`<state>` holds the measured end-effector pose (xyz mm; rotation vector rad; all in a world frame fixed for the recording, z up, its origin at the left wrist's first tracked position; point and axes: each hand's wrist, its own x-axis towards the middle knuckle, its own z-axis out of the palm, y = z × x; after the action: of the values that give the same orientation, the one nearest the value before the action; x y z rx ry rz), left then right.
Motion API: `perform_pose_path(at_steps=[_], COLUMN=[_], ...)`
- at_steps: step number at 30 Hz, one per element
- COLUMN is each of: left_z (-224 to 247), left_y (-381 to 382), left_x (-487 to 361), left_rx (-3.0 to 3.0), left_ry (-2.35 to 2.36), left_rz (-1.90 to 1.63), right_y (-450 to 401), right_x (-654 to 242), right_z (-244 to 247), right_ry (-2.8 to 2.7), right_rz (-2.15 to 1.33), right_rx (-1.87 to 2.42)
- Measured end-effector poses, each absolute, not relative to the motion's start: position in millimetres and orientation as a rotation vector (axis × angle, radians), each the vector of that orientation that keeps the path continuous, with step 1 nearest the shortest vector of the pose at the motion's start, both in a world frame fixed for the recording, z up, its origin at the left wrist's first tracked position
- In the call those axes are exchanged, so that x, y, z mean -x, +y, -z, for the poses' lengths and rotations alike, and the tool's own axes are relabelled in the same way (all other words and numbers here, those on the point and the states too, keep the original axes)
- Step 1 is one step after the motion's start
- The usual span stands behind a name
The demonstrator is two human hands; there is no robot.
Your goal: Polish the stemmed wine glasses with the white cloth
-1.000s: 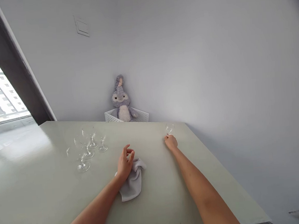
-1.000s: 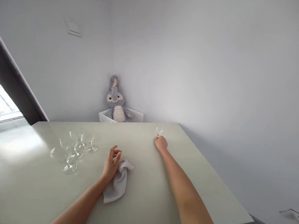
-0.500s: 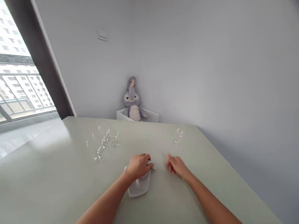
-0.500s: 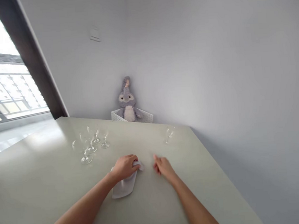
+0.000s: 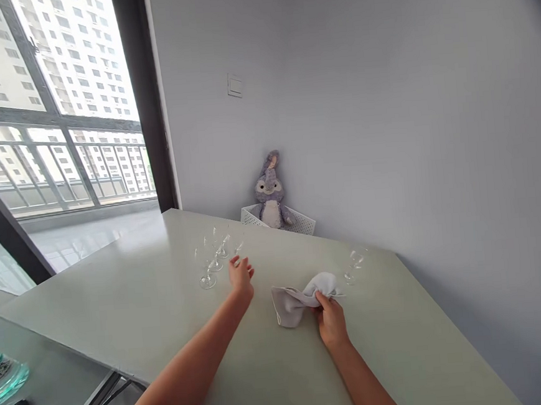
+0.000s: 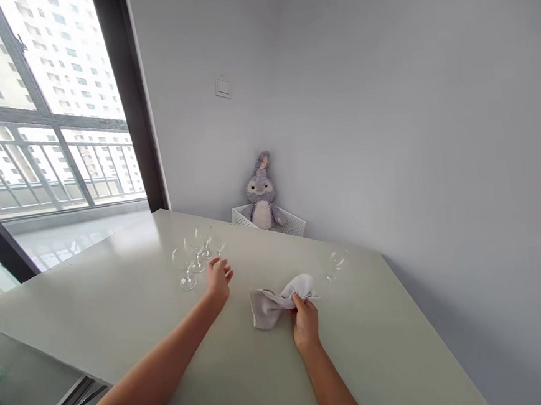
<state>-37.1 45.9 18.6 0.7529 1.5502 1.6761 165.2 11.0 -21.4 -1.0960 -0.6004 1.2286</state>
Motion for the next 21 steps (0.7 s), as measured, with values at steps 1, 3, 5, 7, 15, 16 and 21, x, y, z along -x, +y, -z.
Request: perform_pose_path(at_steps=[1, 3, 5, 7, 15, 16, 21], left_z=[-17.3, -13.2, -8.9, -5.9, -12.0, -13.0, -11.2], left_y=[53.6, 65.2, 73.2, 80.1, 94.2, 90.8, 57.7], left_x=[47.3, 62.3, 69.6, 71.5, 58.1, 52.1, 9.0], left_rx=[-0.664, -0.535, -0.486, -0.504, -0.802, -0.854, -1.452], left_ry=[1.58, 1.616, 1.625, 1.616, 1.545, 1.53, 1.573], left_rz=[-1.699, -1.735, -1.758, -1.762, -1.67, -1.659, -1.623], right_y=[10.2, 8.3, 7.0, 5.9, -7.7, -8.5, -3.5], right_x=[-168.6, -172.5, -173.6, -174.4, -186.8, -189.7, -201.9], right_z=[22.1, 21.2, 17.8, 12.9, -15.6, -19.4, -25.7], right_ry=[-0.591, -0.579, -0.598, -0.645, -0.81, -0.821, -0.656], right_rz=[-1.224, -1.238, -1.238, -1.236, -1.418, -1.383, -1.046], right_rx=[1.111, 1.128, 1.125, 1.106, 1.058, 1.088, 1.122])
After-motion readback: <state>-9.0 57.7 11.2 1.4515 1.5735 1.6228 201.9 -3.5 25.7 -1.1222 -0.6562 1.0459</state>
